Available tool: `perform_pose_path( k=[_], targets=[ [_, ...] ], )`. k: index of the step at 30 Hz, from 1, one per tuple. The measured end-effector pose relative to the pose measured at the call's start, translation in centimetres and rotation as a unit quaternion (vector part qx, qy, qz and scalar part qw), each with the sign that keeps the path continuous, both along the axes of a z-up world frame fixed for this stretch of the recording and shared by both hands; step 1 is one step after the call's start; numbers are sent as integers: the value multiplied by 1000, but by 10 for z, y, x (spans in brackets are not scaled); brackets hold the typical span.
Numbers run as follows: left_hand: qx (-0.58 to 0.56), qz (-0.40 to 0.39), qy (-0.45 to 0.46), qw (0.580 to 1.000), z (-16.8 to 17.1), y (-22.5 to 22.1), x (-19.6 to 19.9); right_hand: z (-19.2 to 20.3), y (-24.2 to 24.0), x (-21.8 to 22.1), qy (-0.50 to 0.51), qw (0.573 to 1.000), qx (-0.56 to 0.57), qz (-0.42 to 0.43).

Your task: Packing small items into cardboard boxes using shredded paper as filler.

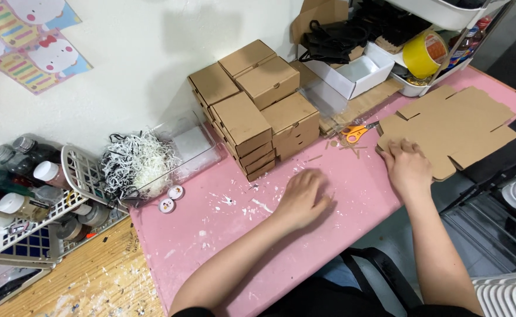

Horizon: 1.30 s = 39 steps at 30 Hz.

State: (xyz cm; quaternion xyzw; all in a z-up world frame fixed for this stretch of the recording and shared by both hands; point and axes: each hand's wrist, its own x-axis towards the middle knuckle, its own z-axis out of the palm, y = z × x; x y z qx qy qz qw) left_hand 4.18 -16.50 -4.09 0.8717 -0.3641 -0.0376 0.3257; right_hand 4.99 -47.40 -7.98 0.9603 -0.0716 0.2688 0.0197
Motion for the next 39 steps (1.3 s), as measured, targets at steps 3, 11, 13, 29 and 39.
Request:
perform_pose_path(
  k=[3,11,13,29,39],
  targets=[
    [139,63,11,988,-21,-31,25,6,9,-4,-7,1000,1,1],
    [63,72,-23,995,-39,-91,57,28,8,-3,8,1000,15,2],
    [44,76,-33,996,-28,-93,50,36,9,-3,37,998,44,4],
    [-464,2,533,707,-67,-144,65,101,90,-60,-15,990,45,135],
    [-386,58,492,778,93,25,-1,122,66,-86,-251,935,216,127]
  ],
)
